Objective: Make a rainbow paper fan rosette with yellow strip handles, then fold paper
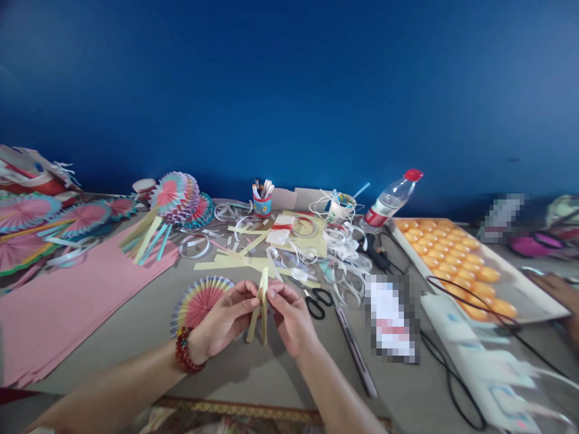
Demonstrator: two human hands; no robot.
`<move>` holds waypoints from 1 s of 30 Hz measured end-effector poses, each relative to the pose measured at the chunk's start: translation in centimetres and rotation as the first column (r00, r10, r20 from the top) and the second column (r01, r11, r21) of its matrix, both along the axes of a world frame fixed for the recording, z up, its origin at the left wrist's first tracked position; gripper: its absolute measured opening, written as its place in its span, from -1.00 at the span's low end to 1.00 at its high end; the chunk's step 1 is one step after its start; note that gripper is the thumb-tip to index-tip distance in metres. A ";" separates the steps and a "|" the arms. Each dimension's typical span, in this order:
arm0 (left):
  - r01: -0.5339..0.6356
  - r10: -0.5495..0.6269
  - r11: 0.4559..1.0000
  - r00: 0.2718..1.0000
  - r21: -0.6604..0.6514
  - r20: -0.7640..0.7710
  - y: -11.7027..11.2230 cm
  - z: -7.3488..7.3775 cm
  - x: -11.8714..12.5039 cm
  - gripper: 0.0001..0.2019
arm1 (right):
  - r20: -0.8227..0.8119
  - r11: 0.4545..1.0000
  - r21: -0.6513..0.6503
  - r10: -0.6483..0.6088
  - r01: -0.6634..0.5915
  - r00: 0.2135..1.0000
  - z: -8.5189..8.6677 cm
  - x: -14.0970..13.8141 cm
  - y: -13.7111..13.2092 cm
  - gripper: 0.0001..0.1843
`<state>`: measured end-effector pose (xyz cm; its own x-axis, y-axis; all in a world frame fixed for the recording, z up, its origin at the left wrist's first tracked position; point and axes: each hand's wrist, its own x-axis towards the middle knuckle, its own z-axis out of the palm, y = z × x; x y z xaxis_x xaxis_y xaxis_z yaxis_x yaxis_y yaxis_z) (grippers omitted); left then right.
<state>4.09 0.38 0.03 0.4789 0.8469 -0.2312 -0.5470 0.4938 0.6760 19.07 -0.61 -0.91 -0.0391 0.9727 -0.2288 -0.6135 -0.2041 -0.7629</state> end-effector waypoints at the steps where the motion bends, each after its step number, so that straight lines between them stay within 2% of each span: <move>1: -0.005 0.005 1.000 1.000 -0.005 0.001 0.0 0.0 0.0 -0.77 | -0.004 1.000 -0.008 -0.001 0.001 1.000 0.0 0.0 0.0 -0.77; 6: -0.031 0.032 0.999 0.999 -0.016 0.022 0.0 -0.1 0.2 -0.77 | 0.015 0.999 -0.042 -0.001 0.001 1.000 0.1 -0.1 0.0 -0.73; 17: -0.050 0.050 0.998 0.999 -0.027 0.021 -0.2 -0.2 0.4 -0.77 | 0.042 0.999 0.002 -0.039 0.039 0.998 -0.6 -0.1 0.0 -0.78; 24: -0.060 0.060 0.998 0.998 0.007 0.019 -0.3 -0.5 0.5 -0.77 | 0.004 0.999 -0.027 -0.020 0.020 1.000 0.0 -0.3 -0.1 -0.76; 30: -0.069 0.070 0.997 0.997 0.016 -0.023 -0.4 -0.7 0.5 -0.76 | 0.039 0.999 -0.018 -0.038 0.039 0.998 -0.1 -0.3 -0.2 -0.74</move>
